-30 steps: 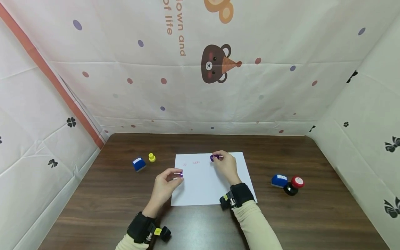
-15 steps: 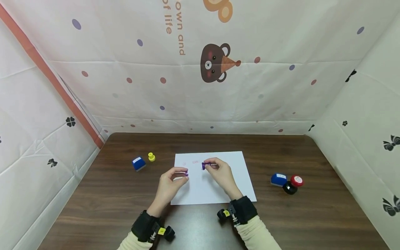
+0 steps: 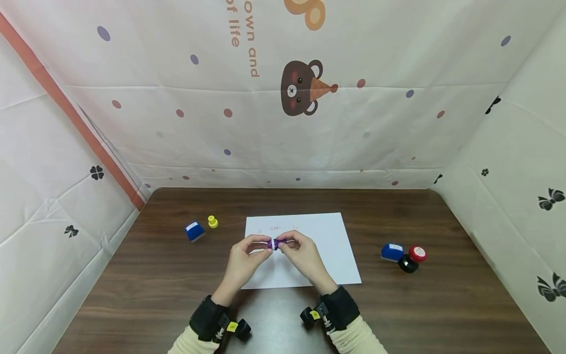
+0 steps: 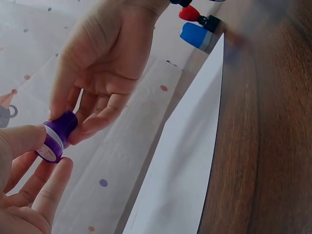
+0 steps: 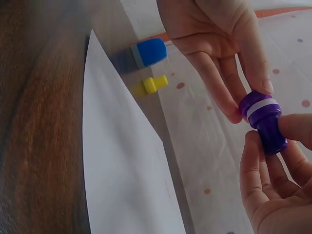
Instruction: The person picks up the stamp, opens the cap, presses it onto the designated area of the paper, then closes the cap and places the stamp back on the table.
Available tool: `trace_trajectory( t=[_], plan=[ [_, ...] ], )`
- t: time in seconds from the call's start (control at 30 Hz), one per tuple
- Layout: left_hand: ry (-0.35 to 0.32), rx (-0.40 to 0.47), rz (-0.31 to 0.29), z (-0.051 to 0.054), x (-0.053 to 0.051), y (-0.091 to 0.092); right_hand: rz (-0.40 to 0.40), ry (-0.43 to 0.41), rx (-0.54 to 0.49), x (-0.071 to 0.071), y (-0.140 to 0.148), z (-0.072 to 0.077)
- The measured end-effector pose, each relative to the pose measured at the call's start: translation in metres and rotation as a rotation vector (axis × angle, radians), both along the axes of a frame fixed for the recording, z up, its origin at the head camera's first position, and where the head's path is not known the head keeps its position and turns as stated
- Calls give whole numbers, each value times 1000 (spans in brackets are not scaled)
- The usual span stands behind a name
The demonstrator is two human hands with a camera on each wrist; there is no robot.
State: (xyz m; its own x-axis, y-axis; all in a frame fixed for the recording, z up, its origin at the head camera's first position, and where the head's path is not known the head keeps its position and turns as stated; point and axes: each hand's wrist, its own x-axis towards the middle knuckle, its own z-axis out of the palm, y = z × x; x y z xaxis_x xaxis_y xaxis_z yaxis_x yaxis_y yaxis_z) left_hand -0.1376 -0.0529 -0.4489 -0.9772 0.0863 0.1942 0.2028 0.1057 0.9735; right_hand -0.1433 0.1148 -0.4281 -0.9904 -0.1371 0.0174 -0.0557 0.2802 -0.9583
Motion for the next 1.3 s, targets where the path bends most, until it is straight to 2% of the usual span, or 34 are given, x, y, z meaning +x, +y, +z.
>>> trace_trajectory(
  t=[0.03,0.1,0.33,0.4,0.63,0.9,1.07,1.2,1.3],
  plan=[
    [6,0,2,-4,-2,0,0,8,-2,-1,0,-4],
    [6,5,3,-4,-2,1,-4,13,-10,-4,1,-12],
    [17,29,3,-5,-2,2,-19,25,-11,-2,-3,-13],
    [21,26,6,-5,-1,2,-29,13,-16,0,-5,-9],
    [83,-10,28,-5,0,1,-61,51,29,16,-15,20],
    [92,-19,31,-6,1,1,-64,49,48,20,-17,24],
    [121,-53,5,-5,1,0,-60,63,58,19,-16,21],
    [188,-145,11,-5,0,-2,-66,81,60,11,-13,4],
    [266,-231,27,-4,-1,-4,-64,109,72,5,-11,-10]
  ],
)
